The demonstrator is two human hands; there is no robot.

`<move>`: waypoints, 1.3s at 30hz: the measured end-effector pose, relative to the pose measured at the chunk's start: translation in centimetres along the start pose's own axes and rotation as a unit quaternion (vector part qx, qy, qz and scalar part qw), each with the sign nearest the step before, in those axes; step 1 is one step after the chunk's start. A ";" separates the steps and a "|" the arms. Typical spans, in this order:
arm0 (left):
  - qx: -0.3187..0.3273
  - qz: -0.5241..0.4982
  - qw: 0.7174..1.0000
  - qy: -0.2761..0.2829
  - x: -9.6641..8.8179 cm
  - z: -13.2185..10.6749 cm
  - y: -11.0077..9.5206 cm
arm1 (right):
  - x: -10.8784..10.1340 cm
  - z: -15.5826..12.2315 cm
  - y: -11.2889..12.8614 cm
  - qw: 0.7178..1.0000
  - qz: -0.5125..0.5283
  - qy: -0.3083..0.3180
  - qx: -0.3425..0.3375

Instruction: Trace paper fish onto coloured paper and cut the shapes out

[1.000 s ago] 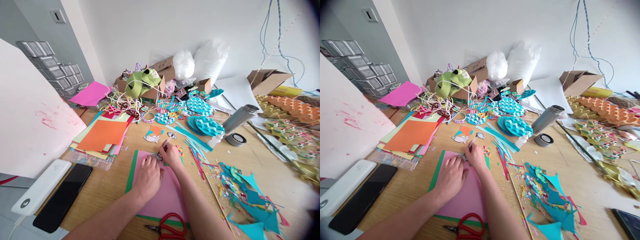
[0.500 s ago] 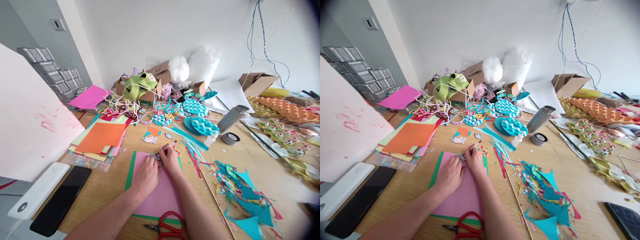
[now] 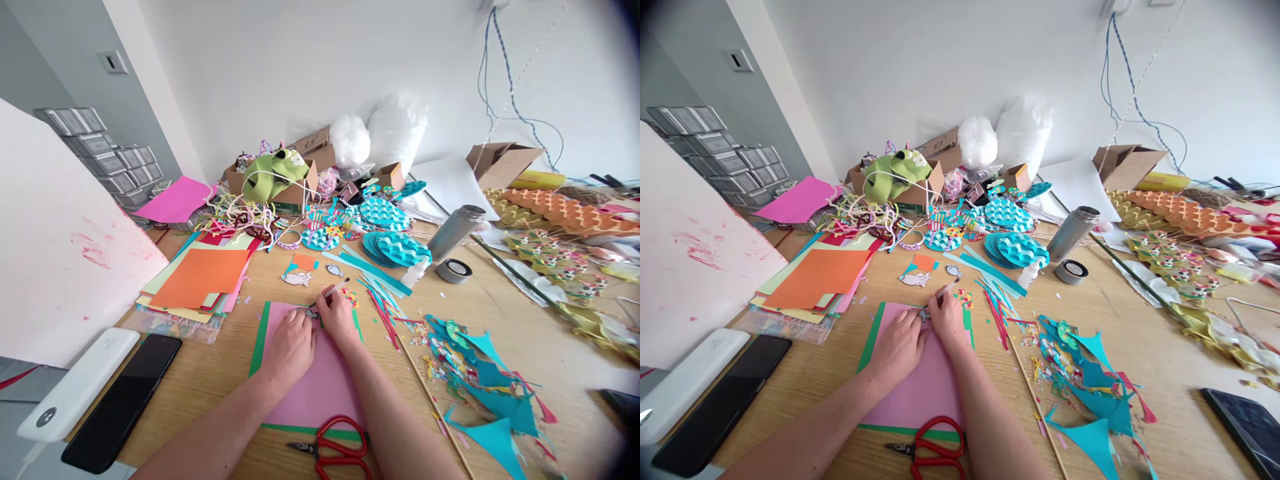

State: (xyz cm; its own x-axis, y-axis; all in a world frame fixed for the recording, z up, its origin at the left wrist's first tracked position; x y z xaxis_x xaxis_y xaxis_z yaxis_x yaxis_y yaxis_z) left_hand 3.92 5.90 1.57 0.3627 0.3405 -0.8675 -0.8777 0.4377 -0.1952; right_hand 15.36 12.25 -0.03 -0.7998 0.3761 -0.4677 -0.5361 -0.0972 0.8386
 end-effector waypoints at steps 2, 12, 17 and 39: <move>0.000 -0.001 1.000 -0.002 0.0 0.0 0.0 | 0.0 0.0 -0.1 1.000 -0.004 -0.006 -0.002; 0.001 0.010 1.000 0.013 -0.1 0.0 0.0 | -0.1 0.1 -0.1 1.000 -0.015 -0.008 0.003; 0.001 0.017 1.000 0.017 0.1 0.0 0.0 | -0.1 0.0 0.1 1.000 -0.013 -0.001 0.004; -0.011 0.002 0.999 0.035 0.2 0.0 0.0 | -0.1 0.0 0.1 1.000 -0.013 -0.001 -0.006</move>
State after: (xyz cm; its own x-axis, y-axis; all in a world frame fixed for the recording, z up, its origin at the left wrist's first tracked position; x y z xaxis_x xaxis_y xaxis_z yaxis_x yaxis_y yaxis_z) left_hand 3.97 6.02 1.41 0.3362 0.2822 -0.8985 -0.8864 0.4173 -0.2006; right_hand 15.43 12.25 0.09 -0.7852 0.3798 -0.4891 -0.5602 -0.0991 0.8224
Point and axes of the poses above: each hand's wrist, its own z-axis towards the middle knuckle, its own x-axis out of the palm, y = z × x, the point moved 4 cm from there along z, towards the middle knuckle, and after that the axes turned 9 degrees about -y, right-handed, at the moved point
